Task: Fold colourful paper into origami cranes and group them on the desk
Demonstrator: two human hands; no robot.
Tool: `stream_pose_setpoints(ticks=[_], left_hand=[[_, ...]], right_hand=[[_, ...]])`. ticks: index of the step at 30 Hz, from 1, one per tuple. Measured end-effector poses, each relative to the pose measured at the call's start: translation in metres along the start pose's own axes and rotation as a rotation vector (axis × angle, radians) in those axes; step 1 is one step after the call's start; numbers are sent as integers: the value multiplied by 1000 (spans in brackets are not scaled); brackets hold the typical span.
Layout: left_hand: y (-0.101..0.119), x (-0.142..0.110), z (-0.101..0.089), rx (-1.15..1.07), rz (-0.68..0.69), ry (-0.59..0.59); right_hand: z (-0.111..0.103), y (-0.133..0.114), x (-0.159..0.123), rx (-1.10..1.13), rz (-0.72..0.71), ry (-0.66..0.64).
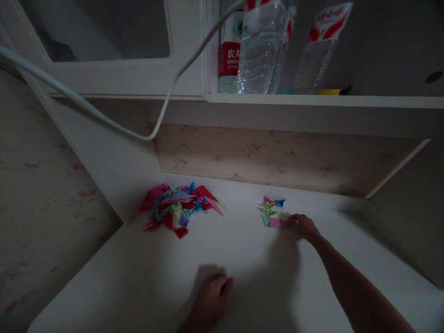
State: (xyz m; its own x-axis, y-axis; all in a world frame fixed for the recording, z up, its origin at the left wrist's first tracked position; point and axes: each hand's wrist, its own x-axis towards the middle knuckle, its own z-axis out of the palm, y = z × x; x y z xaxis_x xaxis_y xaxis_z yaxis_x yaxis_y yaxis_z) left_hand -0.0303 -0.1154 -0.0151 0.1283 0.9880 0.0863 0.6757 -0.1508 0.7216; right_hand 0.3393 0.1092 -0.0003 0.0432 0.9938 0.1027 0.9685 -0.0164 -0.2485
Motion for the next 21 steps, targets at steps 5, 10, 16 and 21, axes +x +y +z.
stream_pose_setpoints(ticks=[5, 10, 16, 21], left_hand=[[0, 0, 0, -19, 4, -3], [-1, 0, 0, -78, -36, -20], [-2, 1, -2, -122, -25, -20], [-1, -2, -2, -95, 1, -23]], right_hand=[[-8, -9, -16, 114, -2, 59], [-5, -49, -70, 275, -18, 103], [18, -143, -182, 825, -3, -99], [47, -196, -234, 591, -192, -18]])
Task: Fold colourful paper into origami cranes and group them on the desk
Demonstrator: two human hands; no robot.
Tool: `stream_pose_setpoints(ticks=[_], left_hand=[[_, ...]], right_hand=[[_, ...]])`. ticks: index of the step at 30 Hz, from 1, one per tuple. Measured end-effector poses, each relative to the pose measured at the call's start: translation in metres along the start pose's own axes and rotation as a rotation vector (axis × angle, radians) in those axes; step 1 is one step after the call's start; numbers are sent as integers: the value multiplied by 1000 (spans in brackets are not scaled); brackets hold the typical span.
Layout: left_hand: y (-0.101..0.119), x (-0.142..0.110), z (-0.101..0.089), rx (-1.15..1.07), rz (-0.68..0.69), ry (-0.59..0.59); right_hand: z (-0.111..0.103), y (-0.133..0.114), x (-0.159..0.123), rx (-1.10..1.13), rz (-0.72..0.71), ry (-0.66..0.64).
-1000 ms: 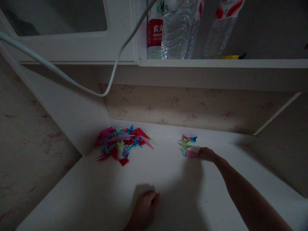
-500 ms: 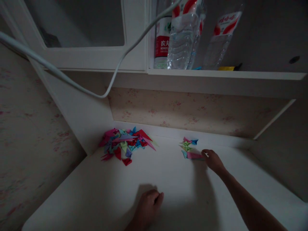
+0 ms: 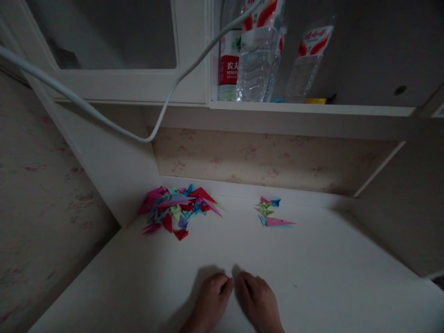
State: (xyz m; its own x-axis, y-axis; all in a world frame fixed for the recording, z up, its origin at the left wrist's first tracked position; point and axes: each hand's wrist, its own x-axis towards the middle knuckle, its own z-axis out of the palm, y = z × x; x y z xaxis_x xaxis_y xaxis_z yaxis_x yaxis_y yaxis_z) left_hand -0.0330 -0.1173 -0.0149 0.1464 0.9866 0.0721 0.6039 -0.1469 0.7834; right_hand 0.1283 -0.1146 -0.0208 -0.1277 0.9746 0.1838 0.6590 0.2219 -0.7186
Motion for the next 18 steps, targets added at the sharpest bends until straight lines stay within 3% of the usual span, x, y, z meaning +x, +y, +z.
stream_pose_setpoints(ticks=[4, 9, 18], left_hand=[[1, -5, -1, 39, 37, -12], [8, -10, -4, 82, 84, -34], [12, -13, -6, 143, 108, -41]], right_hand=[[6, -5, -2, -190, -135, -66], [-2, -7, 0, -214, -129, -120], [2, -6, -5, -290, -140, -89]])
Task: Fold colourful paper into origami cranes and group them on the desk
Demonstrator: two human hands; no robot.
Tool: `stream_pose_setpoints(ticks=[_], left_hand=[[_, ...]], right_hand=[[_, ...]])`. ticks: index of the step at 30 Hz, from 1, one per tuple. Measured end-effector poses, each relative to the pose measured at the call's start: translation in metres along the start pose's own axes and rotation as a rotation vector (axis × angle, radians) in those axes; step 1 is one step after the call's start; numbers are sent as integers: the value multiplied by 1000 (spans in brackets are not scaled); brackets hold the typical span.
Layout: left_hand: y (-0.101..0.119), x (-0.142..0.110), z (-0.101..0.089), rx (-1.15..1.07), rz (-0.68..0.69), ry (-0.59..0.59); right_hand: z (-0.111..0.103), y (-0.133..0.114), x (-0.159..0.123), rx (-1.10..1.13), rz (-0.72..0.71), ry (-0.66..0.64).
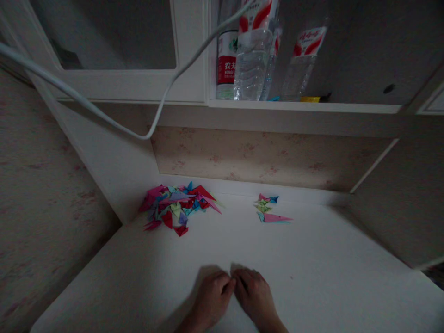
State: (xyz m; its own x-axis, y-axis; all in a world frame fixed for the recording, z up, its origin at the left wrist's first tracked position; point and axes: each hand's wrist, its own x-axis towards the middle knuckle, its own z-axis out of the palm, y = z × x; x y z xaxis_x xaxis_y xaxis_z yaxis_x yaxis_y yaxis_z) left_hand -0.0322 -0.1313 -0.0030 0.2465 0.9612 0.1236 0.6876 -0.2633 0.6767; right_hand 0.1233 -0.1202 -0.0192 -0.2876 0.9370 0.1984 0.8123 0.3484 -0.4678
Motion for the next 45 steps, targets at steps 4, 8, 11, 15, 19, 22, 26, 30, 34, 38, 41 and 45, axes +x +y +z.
stream_pose_setpoints(ticks=[4, 8, 11, 15, 19, 22, 26, 30, 34, 38, 41, 45], left_hand=[[1, -1, 0, 1, -5, -6], [0, 0, 4, -62, -15, 8], [-10, 5, 0, -284, -117, -37], [-46, 20, -40, -432, -283, 131], [-101, 35, -99, -66, -300, 363], [-136, 39, -125, 240, -240, 430], [-155, 41, -131, 518, -271, 352], [-154, 45, -127, 614, -306, 253], [-154, 46, -125, 618, -276, 216], [-149, 44, -122, 531, -197, 254], [-133, 43, -116, 344, -180, 286], [-92, 39, -94, -94, -175, 107]], right_hand=[[0, 0, -1, -2, 5, 5], [-2, -1, -1, -3, -2, 6], [-2, -1, 0, -17, 1, 19], [-2, -2, -1, -24, -1, 35], [-3, -2, -1, 6, -10, 49], [-3, -2, 0, 18, -13, 61], [-2, -1, 0, 23, -18, 72], [-1, -1, -1, 24, -9, 75], [0, -1, -3, 14, 3, 75], [1, 0, -3, 20, 12, 76], [0, 1, -2, 64, 19, 67], [-4, 2, -1, 273, 121, 56]])
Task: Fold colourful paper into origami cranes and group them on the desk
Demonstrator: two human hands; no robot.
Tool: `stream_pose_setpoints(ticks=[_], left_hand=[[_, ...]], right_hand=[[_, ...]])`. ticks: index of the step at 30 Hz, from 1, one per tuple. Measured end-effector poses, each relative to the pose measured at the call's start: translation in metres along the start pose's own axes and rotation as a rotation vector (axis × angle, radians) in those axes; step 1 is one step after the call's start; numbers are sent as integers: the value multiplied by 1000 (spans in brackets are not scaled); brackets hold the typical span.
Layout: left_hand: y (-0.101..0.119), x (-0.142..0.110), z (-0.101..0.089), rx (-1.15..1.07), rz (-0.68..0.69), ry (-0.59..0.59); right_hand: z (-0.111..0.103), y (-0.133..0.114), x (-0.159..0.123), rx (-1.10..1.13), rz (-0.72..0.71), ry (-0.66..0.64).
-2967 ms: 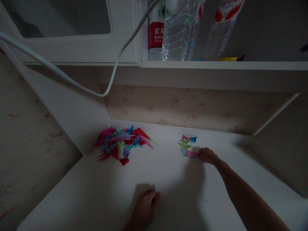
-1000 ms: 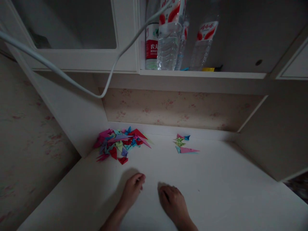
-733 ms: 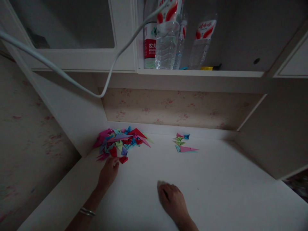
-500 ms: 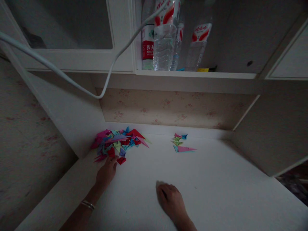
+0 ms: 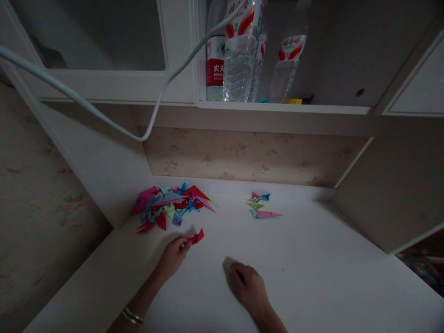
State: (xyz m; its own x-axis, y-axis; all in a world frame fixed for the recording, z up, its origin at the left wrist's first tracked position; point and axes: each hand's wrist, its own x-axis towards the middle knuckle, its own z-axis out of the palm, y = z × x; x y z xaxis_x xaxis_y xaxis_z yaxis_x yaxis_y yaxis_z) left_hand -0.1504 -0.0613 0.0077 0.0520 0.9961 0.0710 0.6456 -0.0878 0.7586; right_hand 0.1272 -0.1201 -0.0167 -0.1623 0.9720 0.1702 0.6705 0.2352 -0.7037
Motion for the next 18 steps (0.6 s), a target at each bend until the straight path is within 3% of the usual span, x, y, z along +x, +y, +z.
stream_pose_setpoints(ticks=[3, 9, 13, 18], left_hand=[[28, -14, 29, -203, 10, -121], [59, -39, 78, -200, 76, -199], [61, -49, 90, -125, 115, -128], [57, -50, 88, -150, 90, -117]], right_hand=[[-6, -1, 1, 231, 101, 13], [-11, -1, 1, 453, 143, 72], [-8, 0, 2, 383, 99, 33], [-5, 3, 2, 324, 123, 53]])
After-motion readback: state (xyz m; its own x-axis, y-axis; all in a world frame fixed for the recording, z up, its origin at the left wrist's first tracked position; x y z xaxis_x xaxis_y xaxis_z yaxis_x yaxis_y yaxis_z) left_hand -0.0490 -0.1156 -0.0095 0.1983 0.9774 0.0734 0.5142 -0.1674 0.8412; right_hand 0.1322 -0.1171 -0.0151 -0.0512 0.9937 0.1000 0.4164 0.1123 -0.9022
